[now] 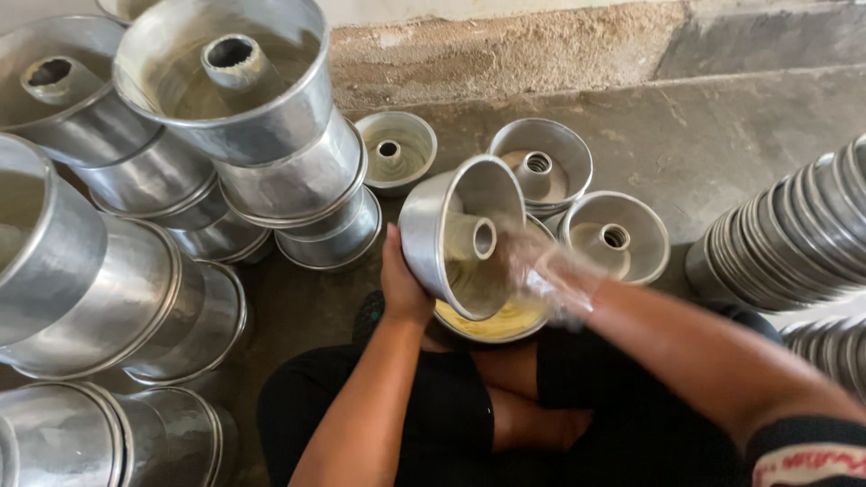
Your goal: The person sits on the floor and uses a gloved hand to scoop a yellow paste from a bowl and spread it inside multiple metal molds. The person repeatedly picks up molds, applies the paste to the interior surfaces, and stacks the coated molds.
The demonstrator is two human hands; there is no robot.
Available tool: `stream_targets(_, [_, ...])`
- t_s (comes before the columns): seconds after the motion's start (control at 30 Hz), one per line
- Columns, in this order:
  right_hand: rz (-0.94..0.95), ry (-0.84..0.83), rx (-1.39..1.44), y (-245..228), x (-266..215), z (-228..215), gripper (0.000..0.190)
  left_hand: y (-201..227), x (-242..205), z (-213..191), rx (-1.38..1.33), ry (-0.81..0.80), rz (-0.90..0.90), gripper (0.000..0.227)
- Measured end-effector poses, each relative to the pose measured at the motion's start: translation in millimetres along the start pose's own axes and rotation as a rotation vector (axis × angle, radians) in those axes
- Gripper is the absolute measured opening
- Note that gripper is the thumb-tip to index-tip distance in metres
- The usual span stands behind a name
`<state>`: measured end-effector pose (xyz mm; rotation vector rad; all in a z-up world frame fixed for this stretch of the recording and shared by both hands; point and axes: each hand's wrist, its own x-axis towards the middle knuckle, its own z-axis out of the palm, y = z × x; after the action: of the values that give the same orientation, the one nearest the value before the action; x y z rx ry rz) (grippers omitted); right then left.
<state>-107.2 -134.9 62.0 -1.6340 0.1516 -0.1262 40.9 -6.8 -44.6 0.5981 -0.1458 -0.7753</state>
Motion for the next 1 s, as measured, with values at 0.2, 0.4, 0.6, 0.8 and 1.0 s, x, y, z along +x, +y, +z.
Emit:
stream_targets(0.2, [0.072, -0.138, -0.088, -12.8, 30.2, -52.2, 0.041, 21.6, 6.5, 15.5, 0.054, -0.054, -0.364, 0.062])
stream_targets(0.4, [0.036, -0.029, 0.201, -7.3, 7.5, -24.8, 0.04, 17.2, 1.3, 9.9, 0.127, 0.002, -0.214, 0.063])
stream_targets(0.6, [0.082, -0.317, -0.001, 18.0, -10.2, 12.2, 0.04, 14.6, 0.2, 8.2, 0.022, -0.025, -0.132, 0.07])
stream_targets(0.8, [-0.011, -0.18, 0.011, 7.4, -1.0, 18.1, 0.039, -4.6, 3.7, 1.8, 0.091, 0.122, -0.108, 0.07])
stream_targets(1.0, [-0.027, 0.067, 0.245, 9.8, 16.5, 16.0, 0.039, -10.1, -10.4, 7.5, 0.575, -0.085, 0.011, 0.057])
